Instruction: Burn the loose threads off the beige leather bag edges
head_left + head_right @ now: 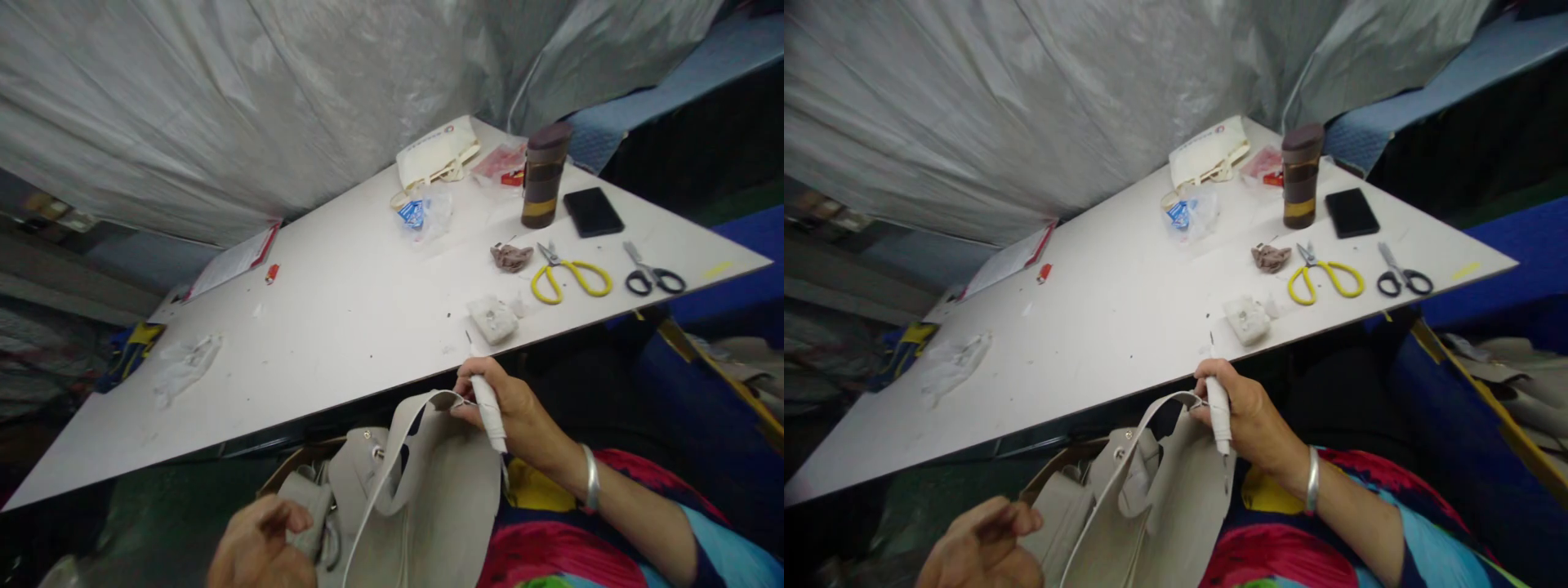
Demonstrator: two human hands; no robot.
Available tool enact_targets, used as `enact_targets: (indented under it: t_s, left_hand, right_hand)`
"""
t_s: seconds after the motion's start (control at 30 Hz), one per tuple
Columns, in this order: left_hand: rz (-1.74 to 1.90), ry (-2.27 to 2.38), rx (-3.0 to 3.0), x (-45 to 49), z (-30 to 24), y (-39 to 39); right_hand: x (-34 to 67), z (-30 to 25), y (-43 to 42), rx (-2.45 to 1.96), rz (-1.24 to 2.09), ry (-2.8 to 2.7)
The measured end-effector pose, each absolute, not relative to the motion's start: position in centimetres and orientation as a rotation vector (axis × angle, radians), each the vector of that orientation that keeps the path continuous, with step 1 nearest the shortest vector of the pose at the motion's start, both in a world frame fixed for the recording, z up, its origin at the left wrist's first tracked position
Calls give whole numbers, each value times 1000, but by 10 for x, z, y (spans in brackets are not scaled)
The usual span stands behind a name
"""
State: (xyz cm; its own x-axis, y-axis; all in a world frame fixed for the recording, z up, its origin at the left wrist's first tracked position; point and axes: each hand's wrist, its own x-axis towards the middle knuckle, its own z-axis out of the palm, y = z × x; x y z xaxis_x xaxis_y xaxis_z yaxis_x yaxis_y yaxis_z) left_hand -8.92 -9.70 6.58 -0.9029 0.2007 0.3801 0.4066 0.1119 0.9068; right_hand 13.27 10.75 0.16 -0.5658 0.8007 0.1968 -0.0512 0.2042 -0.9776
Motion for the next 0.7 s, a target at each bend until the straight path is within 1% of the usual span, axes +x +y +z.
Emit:
enact_targets:
  t_s: [0.13,0.2,0.27,0.3,0.37,0.47,0.5,0.57,0.7]
  left_hand:
    - [-2068,-2442,-939,-113,66,-59]
    - [-2150,-2565,-1252,-121,66,-34]
    - [-2114,-2708,-1701,-123,71,-7]
    - [-2013,-2779,-1960,-121,75,7]
    - [-1668,-2849,-2448,-112,83,33]
    - [-1236,-2739,-2963,-93,89,60]
    - [-1179,-2708,-3023,-86,88,65]
    - [-1202,-2721,-2957,-74,78,70]
    - [-1472,-2818,-2578,-61,53,69]
  right_hand:
    - [126,0,106,-674,1596,-1624]
    - [125,-1,105,-674,1615,-1601]
    - [126,0,104,-664,1616,-1593]
    - [127,0,104,-648,1618,-1596]
    - [128,1,104,-608,1614,-1622]
    - [128,0,106,-592,1571,-1658]
    - [128,-2,107,-610,1554,-1651]
    - [126,-8,109,-663,1529,-1606]
    - [124,-17,111,-737,1478,-1547]
